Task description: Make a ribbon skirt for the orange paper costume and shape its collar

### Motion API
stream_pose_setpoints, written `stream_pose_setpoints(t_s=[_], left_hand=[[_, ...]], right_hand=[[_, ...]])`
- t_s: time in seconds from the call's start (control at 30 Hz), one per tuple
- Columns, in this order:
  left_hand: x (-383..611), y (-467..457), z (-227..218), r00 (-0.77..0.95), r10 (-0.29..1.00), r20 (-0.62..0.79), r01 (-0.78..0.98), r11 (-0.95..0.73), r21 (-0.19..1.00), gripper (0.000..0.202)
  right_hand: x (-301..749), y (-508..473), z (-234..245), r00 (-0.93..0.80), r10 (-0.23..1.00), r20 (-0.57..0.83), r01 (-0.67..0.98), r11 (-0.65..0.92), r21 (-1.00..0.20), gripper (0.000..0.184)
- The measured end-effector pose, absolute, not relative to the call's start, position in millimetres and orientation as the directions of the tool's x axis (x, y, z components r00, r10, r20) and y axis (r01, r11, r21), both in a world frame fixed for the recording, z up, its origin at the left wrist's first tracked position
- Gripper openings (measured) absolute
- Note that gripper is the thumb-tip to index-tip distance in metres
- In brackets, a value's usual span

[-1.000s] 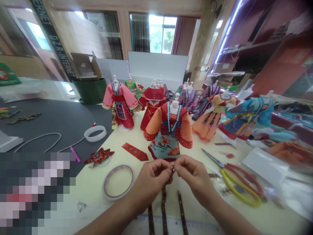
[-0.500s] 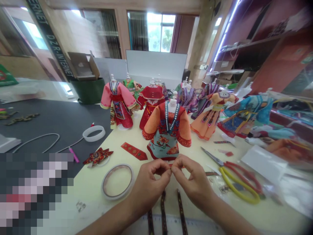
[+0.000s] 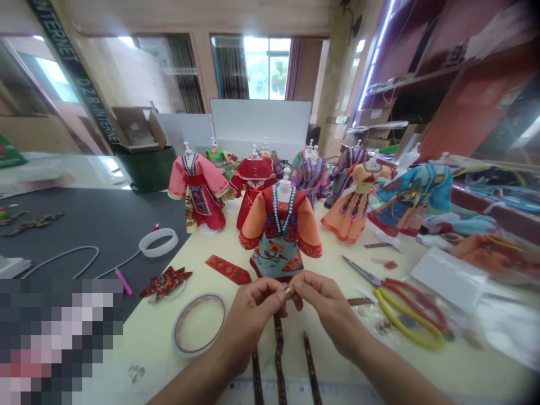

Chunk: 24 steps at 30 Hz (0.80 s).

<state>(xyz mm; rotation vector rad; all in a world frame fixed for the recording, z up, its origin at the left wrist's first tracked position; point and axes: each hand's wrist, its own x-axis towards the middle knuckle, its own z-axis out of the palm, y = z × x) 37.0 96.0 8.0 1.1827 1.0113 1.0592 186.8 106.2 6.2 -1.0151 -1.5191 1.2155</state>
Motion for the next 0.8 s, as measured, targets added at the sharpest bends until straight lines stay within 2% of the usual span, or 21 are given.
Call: stream_pose_setpoints(t_s=[0.13, 0.3, 0.8], left_hand=[[36.0, 97.3, 7.9, 0.155, 0.986, -0.060, -0.075, 0.072, 0.995, 0.019], [38.0, 97.7, 6.9, 0.138, 0.989, -0.044, -0.051, 0.052, 0.997, 0.020], [42.6, 92.6, 11.6, 0.111, 0.992, -0.058, -0.077, 0.067, 0.995, 0.022]], right_hand=[[184.2, 103.8, 2.9, -0.187, 0.958, 0.219, 0.037, 0.230, -0.973, 0.022], [182.6, 103.5, -2.7, -0.167, 0.958, 0.234, 0.013, 0.239, -0.971, 0.013], [181.9, 105.3, -5.3, -0.146, 0.926, 0.348, -0.017, 0.349, -0.937, 0.008]])
